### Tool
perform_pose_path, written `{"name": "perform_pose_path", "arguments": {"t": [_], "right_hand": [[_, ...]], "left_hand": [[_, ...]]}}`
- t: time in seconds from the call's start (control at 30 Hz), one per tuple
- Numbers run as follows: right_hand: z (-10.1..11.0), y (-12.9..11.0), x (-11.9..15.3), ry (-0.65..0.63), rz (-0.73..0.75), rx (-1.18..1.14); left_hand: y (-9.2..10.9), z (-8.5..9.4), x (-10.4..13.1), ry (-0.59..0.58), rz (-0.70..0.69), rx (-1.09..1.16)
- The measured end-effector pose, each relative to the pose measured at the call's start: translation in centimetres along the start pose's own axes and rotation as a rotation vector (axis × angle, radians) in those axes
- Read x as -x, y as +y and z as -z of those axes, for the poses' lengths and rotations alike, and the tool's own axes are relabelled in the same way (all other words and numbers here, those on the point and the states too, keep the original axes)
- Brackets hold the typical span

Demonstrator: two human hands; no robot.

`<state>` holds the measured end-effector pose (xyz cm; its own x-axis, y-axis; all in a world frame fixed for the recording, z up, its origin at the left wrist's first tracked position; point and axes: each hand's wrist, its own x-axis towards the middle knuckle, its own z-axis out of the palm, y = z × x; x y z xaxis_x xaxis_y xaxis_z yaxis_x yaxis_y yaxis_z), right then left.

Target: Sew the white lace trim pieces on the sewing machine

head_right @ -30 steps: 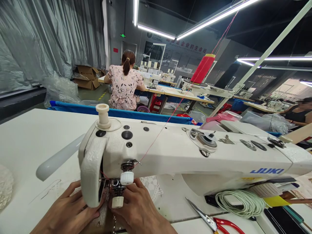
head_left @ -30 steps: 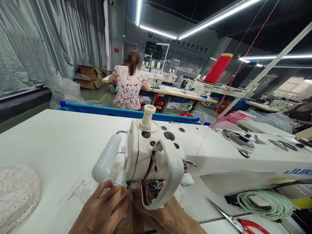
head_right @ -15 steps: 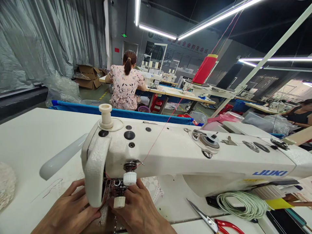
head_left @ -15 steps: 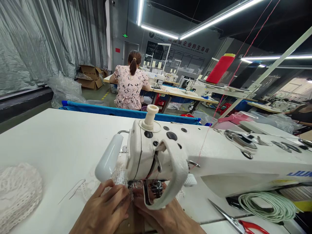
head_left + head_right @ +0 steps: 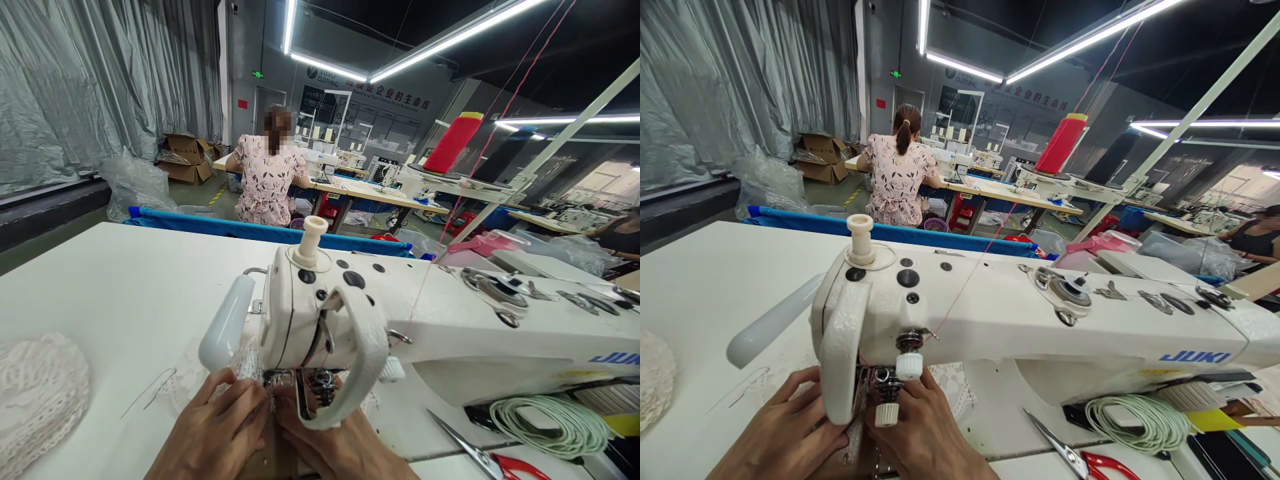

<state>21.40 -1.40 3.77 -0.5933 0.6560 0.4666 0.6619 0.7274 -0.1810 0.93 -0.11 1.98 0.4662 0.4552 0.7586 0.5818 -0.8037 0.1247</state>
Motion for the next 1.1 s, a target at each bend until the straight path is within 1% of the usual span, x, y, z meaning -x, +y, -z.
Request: {"name": "perform_pose_path", "arguments": {"t": [0.2,0.33,0.43,0.53,0.6,0.67,0.73,0.9,0.97,1.1], "right_hand": [[0.6,-0.4,-0.5,-0.049,-0.003,0.03],[0.4,0.0,-0.5,-0.053,0.012,0.052],[0.0,0.6,-0.4,0.014,0.07,0.043],[-0.5,0.9,-0.5,0.14,0.109,0.045],[-0.6,0.8,-0.6,0.17,0.11,0.057],[-0.7,0.5,-0.7,0.146,0.123,0.059],[-0.6,0.2,-0.7,0.092,0.119,0.047],[-0.2,0.1,-0.7,0.03,0.106,0.034],[-0.4,0.2,-0.7,0.065,0.114,0.033],[-1.7,0.7,-0.5,0.189,0.133,0.036]], "left_hand": [[0.2,0.1,-0.2,-0.006,-0.006,-0.002],[0.0,0.0,0.0,-0.017,0.003,-0.012],[-0.1,-0.2,0.3,-0.029,0.009,-0.003],[-0.2,-0.3,0.6,-0.016,-0.008,-0.006],[-0.2,-0.3,0.6,-0.026,-0.005,-0.01],[-0.2,-0.2,0.6,-0.05,0.018,-0.007],[-0.2,-0.2,0.5,-0.059,0.032,0.001],[-0.1,-0.2,0.5,-0.035,-0.01,-0.025],[-0.1,-0.3,0.6,-0.042,-0.02,-0.055],[-0.2,-0.6,0.9,-0.011,-0.005,-0.071]]}}
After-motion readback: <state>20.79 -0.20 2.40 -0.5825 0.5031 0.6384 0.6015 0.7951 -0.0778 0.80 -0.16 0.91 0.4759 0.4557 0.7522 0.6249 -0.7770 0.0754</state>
